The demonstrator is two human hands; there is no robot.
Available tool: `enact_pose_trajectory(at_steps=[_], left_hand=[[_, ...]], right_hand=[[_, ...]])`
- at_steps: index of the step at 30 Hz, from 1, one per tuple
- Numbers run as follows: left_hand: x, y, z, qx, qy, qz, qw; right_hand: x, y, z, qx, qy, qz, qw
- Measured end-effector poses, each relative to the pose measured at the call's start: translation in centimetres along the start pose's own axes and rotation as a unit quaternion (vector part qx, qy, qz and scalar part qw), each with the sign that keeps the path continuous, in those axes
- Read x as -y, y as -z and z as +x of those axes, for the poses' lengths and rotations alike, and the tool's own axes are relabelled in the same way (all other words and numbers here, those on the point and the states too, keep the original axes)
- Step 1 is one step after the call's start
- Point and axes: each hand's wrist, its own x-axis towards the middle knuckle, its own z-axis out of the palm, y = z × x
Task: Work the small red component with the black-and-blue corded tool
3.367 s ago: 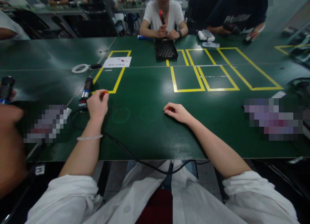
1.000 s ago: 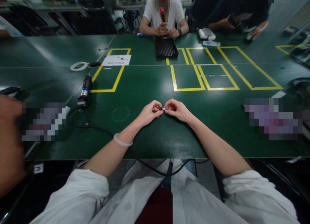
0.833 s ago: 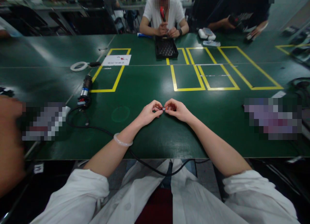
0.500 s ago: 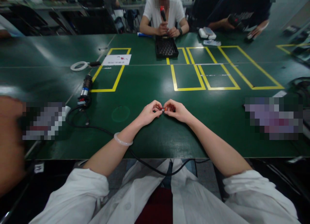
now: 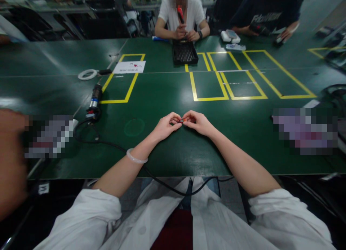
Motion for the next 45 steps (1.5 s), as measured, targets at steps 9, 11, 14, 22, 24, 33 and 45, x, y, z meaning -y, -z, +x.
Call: enact_pose_trajectory(at_steps=[9, 11, 14, 22, 24, 33, 45], left_hand=[[-0.2, 0.0, -0.1, 0.035, 0.022, -0.043, 0.998], [-0.2, -0.1, -0.1, 0.046, 0.021, -0.071, 0.996], [0.1, -0.1, 0.0, 0.054, 0.022, -0.094, 0.994], [0.0, -0.2, 0.0, 0.057, 0.028, -0.094, 0.994], [0.0, -0.2, 0.0, 0.053, 0.025, -0.086, 0.995], [-0.4, 0.0, -0.3, 0.005, -0.026, 0.019, 0.999], [-0.9, 8.1, -0.4, -0.227, -0.073, 0.296, 0.925]], right_hand=[[-0.1, -0.2, 0.0, -0.002, -0.035, 0.043, 0.998], [-0.3, -0.2, 0.0, -0.004, -0.037, 0.062, 0.997], [-0.4, -0.3, 0.1, -0.003, -0.042, 0.081, 0.996], [-0.3, -0.2, 0.1, 0.007, -0.040, 0.076, 0.996], [-0.4, -0.2, 0.1, 0.006, -0.037, 0.070, 0.997], [-0.4, 0.0, 0.1, 0.025, -0.047, 0.076, 0.996], [-0.6, 0.3, 0.1, 0.032, -0.035, 0.050, 0.998]])
